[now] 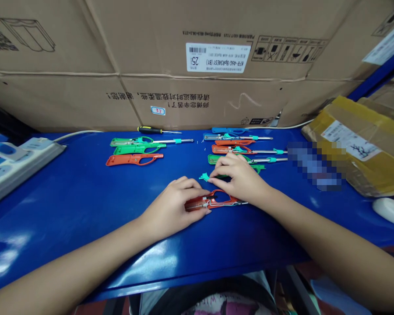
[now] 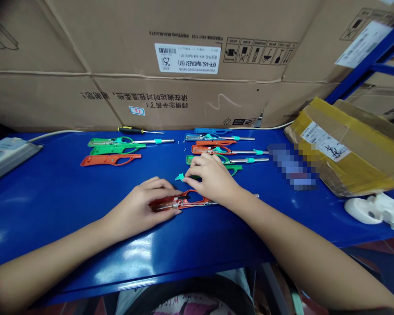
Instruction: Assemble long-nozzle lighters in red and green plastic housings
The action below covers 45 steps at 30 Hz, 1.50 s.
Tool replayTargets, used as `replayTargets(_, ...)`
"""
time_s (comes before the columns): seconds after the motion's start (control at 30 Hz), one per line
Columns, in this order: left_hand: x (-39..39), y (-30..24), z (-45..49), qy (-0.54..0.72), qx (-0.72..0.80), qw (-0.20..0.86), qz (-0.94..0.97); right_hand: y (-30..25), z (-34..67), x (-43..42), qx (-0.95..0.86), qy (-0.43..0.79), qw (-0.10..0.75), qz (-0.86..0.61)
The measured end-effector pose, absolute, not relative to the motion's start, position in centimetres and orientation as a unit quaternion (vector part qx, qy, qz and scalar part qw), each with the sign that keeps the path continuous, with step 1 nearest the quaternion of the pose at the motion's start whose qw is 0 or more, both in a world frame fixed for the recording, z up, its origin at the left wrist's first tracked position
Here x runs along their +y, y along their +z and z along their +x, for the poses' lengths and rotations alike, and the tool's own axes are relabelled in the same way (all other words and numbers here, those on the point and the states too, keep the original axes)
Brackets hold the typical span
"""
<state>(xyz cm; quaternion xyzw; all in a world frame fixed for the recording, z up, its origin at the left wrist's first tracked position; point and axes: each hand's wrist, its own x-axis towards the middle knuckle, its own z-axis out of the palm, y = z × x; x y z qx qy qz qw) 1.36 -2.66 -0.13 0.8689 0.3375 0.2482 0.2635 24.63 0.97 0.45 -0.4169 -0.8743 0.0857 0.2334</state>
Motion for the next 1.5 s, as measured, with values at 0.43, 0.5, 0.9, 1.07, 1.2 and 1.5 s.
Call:
replayTargets(0.43, -2.1, 0.7, 0.2, 0.224, 0.374, 0.228, 0.871, 3.7, 26.0, -1.3, -0.924, 0.14, 0.111, -0.338)
replayTargets(0.5, -2.1, 0.8, 0.4, 0.229, 0.373, 0.237, 0.868, 3.5, 26.0, -1.3, -0.928, 0.13, 0.095, -0.335)
replayTargets(0.9, -2.1, 0.8, 0.7, 0.236, 0.363, 0.255, 0.864, 3.5, 26.0, -1.3, -0.94, 0.072, 0.131, -0.306)
replayTargets(1.07, -2.2, 0.7, 0.6, 0.241, 0.365, 0.253, 0.863, 3.7, 26.2, -1.0, -0.935, 0.047, 0.151, -0.316)
replayTargets(1.2, -2.1, 0.6, 0.5, 0.252, 0.37, 0.267, 0.853, 3.3, 26.2, -0.4, -0.929, 0.038, 0.166, -0.33)
replayTargets(1.5, -2.2, 0.7, 0.7, 0.245, 0.381, 0.272, 0.849, 1.6, 25.9, 0.1, -0.92, 0.038, 0.168, -0.352)
